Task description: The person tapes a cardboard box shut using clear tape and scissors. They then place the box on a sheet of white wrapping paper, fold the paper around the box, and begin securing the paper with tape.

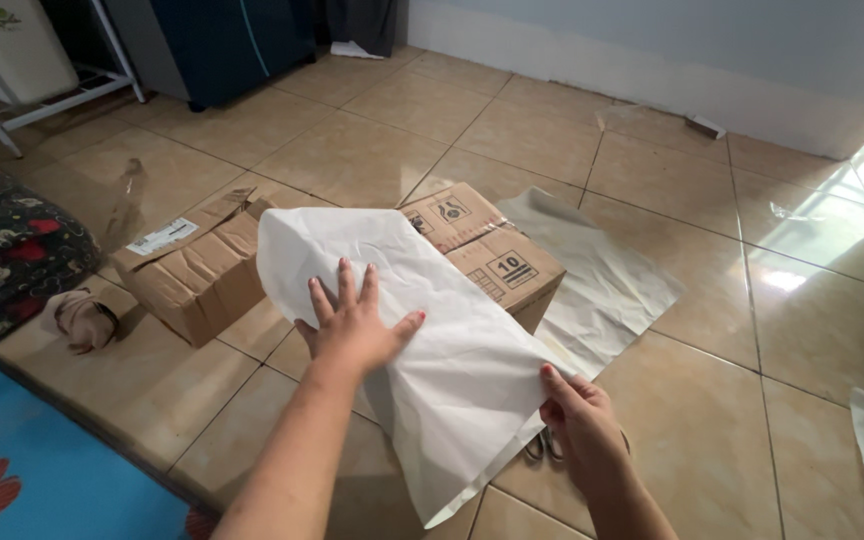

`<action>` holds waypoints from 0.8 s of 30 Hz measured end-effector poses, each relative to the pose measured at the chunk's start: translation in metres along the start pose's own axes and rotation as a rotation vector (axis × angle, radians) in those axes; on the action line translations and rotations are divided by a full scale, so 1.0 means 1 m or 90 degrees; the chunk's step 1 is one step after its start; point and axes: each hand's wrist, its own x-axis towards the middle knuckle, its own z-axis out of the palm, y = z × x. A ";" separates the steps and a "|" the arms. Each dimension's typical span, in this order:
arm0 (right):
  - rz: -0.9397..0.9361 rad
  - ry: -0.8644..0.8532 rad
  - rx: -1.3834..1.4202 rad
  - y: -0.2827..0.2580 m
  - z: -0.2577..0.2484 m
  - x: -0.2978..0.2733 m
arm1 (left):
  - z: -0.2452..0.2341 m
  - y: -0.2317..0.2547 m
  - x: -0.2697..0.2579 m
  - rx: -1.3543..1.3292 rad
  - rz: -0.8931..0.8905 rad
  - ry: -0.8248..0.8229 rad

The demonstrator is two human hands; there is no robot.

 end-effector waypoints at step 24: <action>-0.369 0.198 -0.374 -0.030 0.003 0.037 | -0.014 0.018 -0.017 0.115 0.017 -0.081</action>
